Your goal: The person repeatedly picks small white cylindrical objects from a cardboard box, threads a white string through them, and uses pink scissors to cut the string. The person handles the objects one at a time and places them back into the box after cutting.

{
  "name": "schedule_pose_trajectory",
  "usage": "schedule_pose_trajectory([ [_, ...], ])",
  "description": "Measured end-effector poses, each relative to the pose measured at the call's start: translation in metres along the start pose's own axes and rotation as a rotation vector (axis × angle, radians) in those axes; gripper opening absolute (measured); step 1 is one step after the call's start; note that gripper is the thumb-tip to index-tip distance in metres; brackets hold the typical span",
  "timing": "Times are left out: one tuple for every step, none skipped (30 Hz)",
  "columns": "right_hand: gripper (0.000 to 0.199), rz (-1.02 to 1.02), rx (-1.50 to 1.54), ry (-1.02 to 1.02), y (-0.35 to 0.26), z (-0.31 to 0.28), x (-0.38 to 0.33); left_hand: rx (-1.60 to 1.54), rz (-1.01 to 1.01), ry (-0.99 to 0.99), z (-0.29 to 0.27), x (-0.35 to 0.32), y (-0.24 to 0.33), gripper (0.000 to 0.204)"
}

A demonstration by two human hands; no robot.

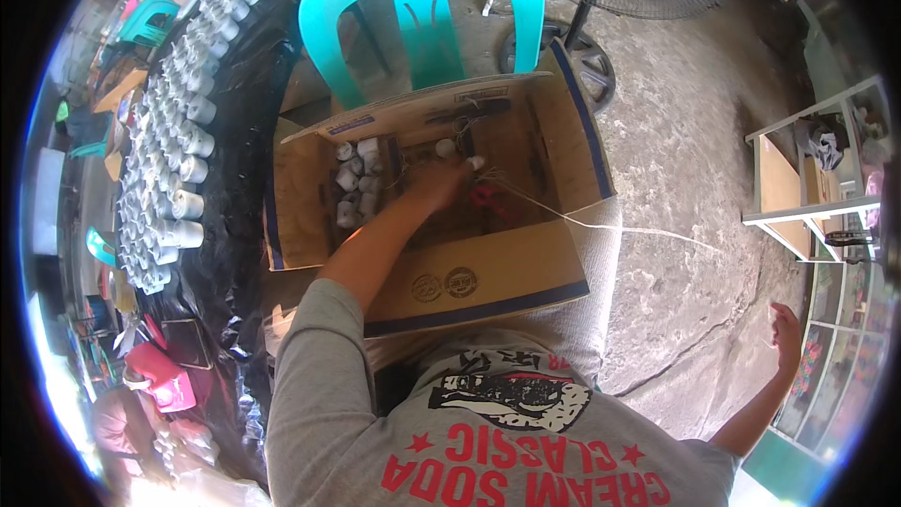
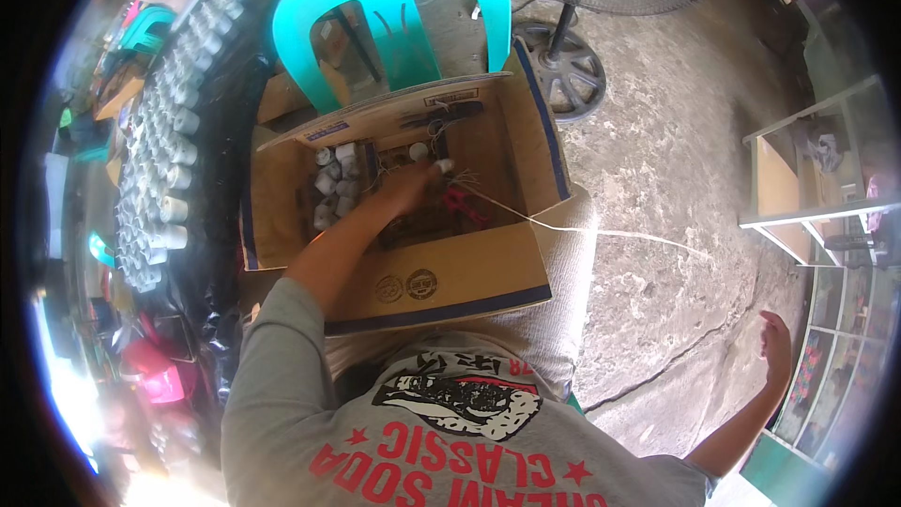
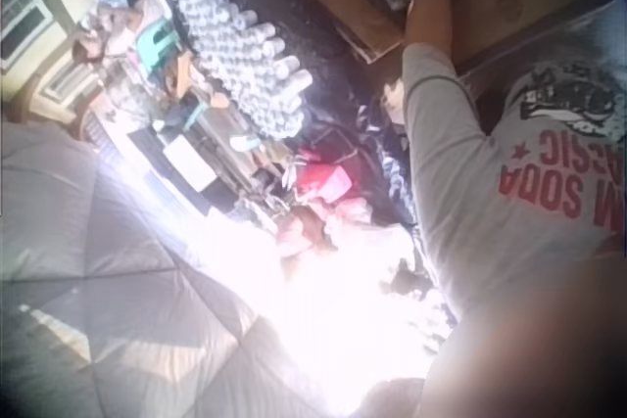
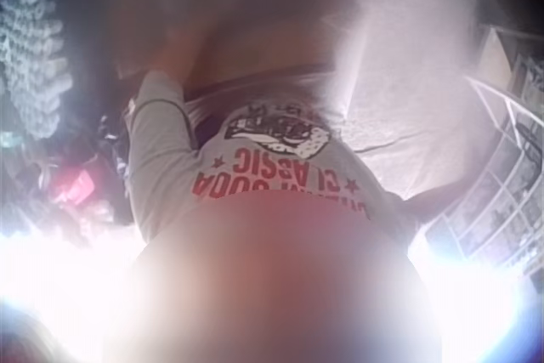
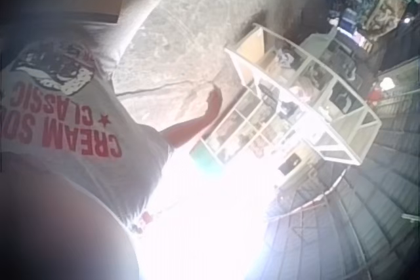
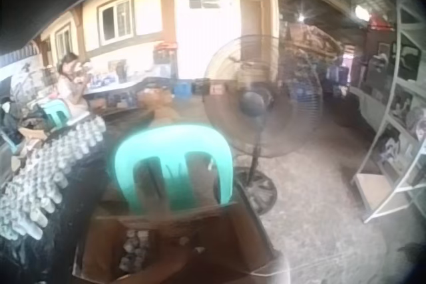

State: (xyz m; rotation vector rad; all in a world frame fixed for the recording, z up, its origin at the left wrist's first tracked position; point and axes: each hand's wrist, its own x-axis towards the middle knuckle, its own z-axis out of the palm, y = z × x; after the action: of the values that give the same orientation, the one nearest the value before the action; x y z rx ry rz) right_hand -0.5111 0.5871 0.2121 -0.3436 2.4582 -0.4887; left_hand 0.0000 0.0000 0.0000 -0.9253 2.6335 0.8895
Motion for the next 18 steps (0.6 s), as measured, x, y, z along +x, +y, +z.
schedule_pose_trajectory([
  [0.030, -0.074, 0.057, -0.090, -0.038, 0.020, -0.022, -0.035, 0.022, 0.025, 0.006, 0.000, 0.004, 0.067],
  [0.029, -0.171, 0.092, -0.095, -0.074, 0.040, -0.042, -0.057, 0.049, 0.024, 0.010, -0.001, 0.005, 0.063],
  [0.028, -0.280, 0.135, -0.105, -0.109, 0.060, -0.060, 0.000, 0.102, 0.069, 0.014, -0.001, 0.007, 0.058],
  [0.028, -0.406, 0.192, -0.123, -0.139, 0.076, -0.078, 0.074, 0.160, 0.090, 0.015, -0.003, 0.007, 0.056],
  [0.026, -0.459, 0.206, -0.126, -0.166, 0.090, -0.094, 0.157, 0.216, 0.108, 0.013, -0.001, 0.005, 0.054],
  [0.024, -0.526, 0.238, -0.136, -0.189, 0.101, -0.109, 0.135, 0.142, 0.201, 0.009, 0.004, 0.002, 0.054],
  [0.023, -0.607, 0.274, -0.152, -0.208, 0.111, -0.124, 0.114, 0.065, 0.287, 0.007, 0.010, 0.000, 0.054],
  [0.021, -0.662, 0.257, -0.175, -0.224, 0.118, -0.136, 0.088, 0.002, 0.396, 0.008, 0.015, -0.003, 0.055],
  [0.021, -0.739, 0.242, -0.199, -0.239, 0.122, -0.147, 0.098, -0.104, 0.485, 0.013, 0.020, -0.003, 0.052],
  [0.020, -0.852, 0.237, -0.221, -0.253, 0.126, -0.156, 0.104, -0.194, 0.599, 0.019, 0.027, -0.002, 0.049],
  [0.016, -1.015, 0.147, -0.209, -0.267, 0.131, -0.160, 0.107, -0.274, 0.730, 0.023, 0.034, -0.002, 0.047],
  [0.014, -1.159, 0.155, -0.274, -0.280, 0.138, -0.159, 0.077, -0.306, 0.673, 0.025, 0.039, -0.005, 0.048],
  [0.012, -1.315, 0.173, -0.336, -0.291, 0.148, -0.159, 0.044, -0.327, 0.632, 0.025, 0.044, -0.009, 0.049],
  [0.012, -1.331, 0.235, -0.422, -0.300, 0.162, -0.160, -0.003, -0.358, 0.574, 0.024, 0.049, -0.012, 0.049],
  [0.013, -1.363, 0.334, -0.507, -0.307, 0.179, -0.161, -0.053, -0.320, 0.612, 0.024, 0.051, -0.013, 0.048],
  [0.013, -1.336, 0.402, -0.575, -0.314, 0.197, -0.161, -0.111, -0.293, 0.628, 0.023, 0.048, -0.013, 0.047],
  [0.014, -1.323, 0.522, -0.645, -0.321, 0.214, -0.162, -0.168, -0.289, 0.607, 0.020, 0.043, -0.010, 0.046],
  [0.013, -1.305, 0.480, -0.675, -0.329, 0.228, -0.161, -0.558, -0.305, 0.574, 0.016, 0.035, -0.005, 0.046],
])
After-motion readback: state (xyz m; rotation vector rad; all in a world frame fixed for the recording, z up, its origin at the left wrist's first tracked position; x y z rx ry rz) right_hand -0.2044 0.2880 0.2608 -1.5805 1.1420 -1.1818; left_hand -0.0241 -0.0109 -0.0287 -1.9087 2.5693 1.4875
